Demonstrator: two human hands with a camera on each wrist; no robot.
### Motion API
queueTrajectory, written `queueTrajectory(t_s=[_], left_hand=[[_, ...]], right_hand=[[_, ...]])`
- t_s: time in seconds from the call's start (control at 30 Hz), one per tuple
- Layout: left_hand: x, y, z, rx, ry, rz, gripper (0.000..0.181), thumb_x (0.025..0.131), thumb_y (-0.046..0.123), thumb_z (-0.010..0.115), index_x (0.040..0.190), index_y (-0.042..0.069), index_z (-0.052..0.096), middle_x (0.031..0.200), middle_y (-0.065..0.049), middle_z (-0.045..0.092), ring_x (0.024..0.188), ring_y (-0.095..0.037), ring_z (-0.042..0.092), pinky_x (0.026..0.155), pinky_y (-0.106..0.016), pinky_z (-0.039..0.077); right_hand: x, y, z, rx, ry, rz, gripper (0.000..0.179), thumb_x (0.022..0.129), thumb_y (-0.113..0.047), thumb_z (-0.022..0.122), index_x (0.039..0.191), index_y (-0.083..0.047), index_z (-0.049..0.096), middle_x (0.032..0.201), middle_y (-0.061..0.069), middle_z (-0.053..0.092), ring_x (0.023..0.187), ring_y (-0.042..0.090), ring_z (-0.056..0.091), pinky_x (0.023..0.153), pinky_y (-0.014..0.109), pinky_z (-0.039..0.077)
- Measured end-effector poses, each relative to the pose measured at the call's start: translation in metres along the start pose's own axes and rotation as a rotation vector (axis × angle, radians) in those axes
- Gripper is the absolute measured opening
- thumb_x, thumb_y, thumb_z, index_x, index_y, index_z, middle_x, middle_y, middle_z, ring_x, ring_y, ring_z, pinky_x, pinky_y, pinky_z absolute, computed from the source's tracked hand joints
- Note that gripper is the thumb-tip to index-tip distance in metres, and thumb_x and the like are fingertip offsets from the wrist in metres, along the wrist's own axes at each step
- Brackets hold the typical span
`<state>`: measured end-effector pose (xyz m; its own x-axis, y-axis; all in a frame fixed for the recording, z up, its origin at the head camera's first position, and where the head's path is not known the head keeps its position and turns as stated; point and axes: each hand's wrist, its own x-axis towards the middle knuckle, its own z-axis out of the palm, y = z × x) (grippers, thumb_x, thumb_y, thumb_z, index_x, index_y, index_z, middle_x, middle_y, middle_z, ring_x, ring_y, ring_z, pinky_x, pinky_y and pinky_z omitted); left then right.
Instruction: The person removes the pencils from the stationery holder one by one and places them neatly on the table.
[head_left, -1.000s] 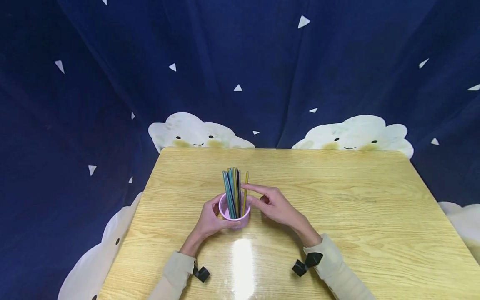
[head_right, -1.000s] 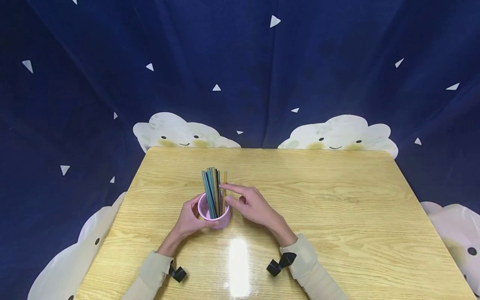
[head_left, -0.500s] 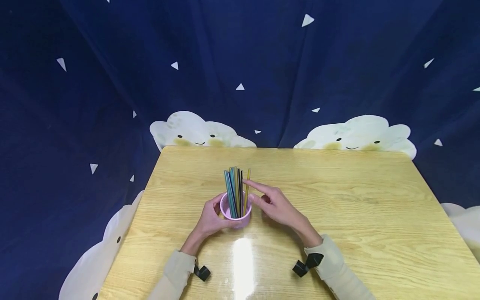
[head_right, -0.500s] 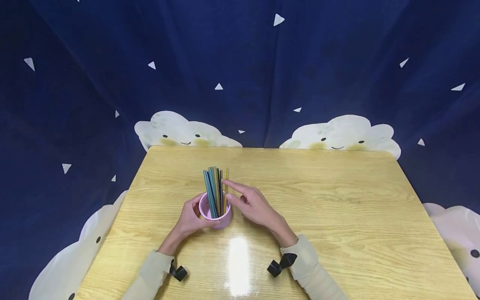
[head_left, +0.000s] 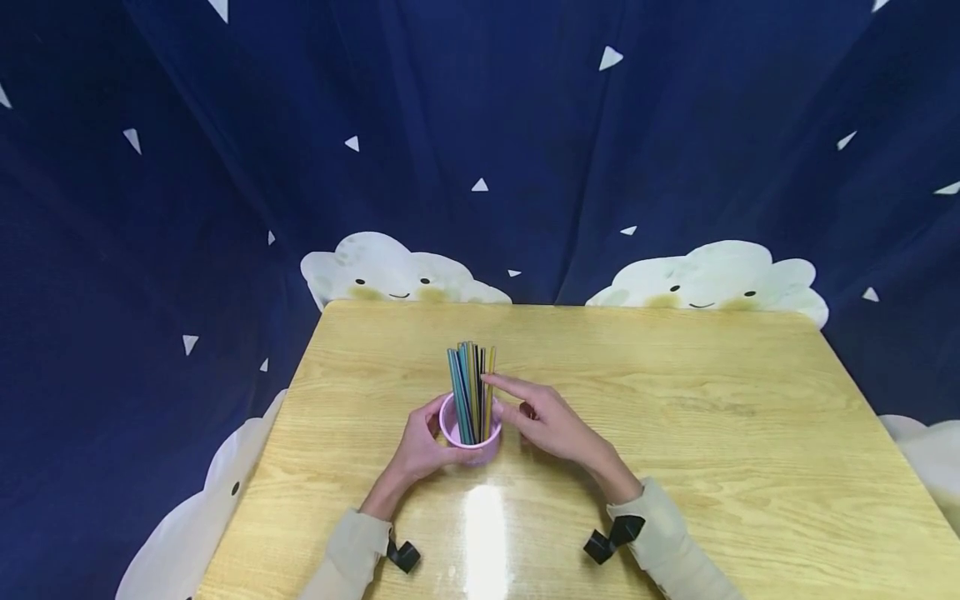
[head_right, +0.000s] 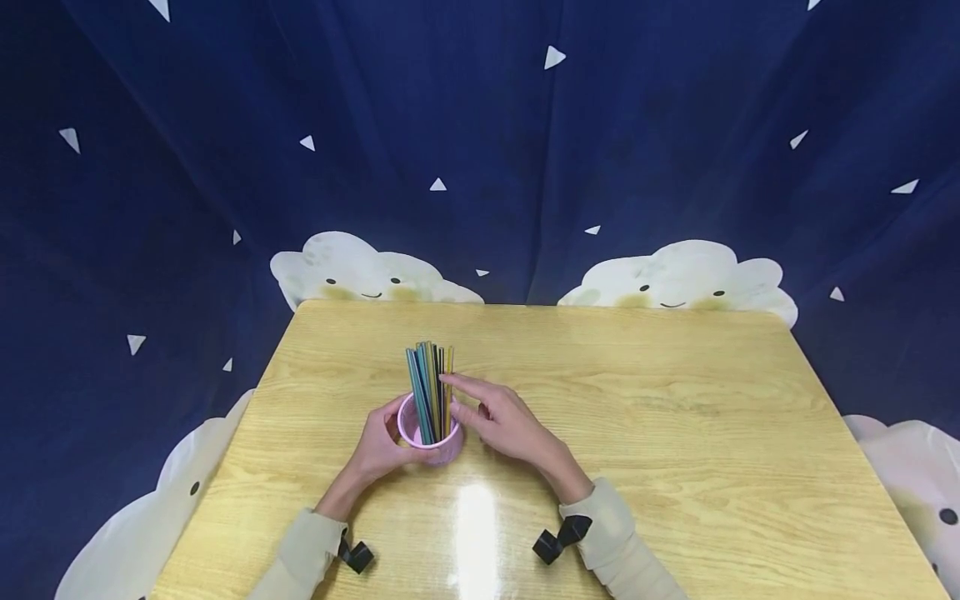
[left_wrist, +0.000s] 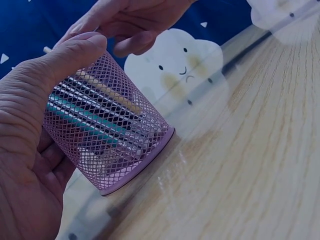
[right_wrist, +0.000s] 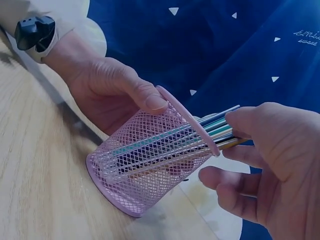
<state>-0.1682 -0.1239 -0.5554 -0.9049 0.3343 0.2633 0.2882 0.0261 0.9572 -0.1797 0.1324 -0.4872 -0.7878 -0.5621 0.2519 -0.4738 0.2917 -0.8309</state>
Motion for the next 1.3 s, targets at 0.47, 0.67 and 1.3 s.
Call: queueTrajectory(t_s=[0.47,0.67,1.3], left_hand=[[0.000,-0.001,0.003,-0.028,-0.009,0.020,0.090,0.063,0.003,0.097,0.145,0.005,0.058,0.135,-0.015,0.068,0.120,-0.028,0.065,0.106,-0.034,0.054],[0.000,-0.002,0.003,-0.022,-0.009,0.017,0.090,0.065,0.004,0.097,0.146,0.004,0.058,0.136,-0.016,0.067,0.121,-0.027,0.065,0.106,-0.034,0.054],[-0.004,-0.003,0.003,-0.026,0.004,0.031,0.086,0.065,0.002,0.096,0.143,0.001,0.059,0.133,-0.019,0.069,0.117,-0.025,0.067,0.102,-0.032,0.056]], right_hand=[[-0.003,-0.004,-0.001,-0.004,0.026,0.049,0.040,0.107,-0.028,0.061,0.147,-0.023,0.061,0.153,0.002,0.057,0.045,0.025,0.059,0.043,0.029,0.052],[-0.004,-0.002,0.000,-0.112,0.039,0.025,0.041,0.107,-0.033,0.060,0.147,-0.026,0.061,0.150,0.000,0.060,0.045,0.009,0.054,0.047,0.026,0.051],[-0.003,0.008,0.009,-0.036,-0.021,-0.068,0.051,0.106,-0.021,0.063,0.155,-0.016,0.051,0.153,0.013,0.056,0.056,0.001,0.049,0.051,0.022,0.051]])
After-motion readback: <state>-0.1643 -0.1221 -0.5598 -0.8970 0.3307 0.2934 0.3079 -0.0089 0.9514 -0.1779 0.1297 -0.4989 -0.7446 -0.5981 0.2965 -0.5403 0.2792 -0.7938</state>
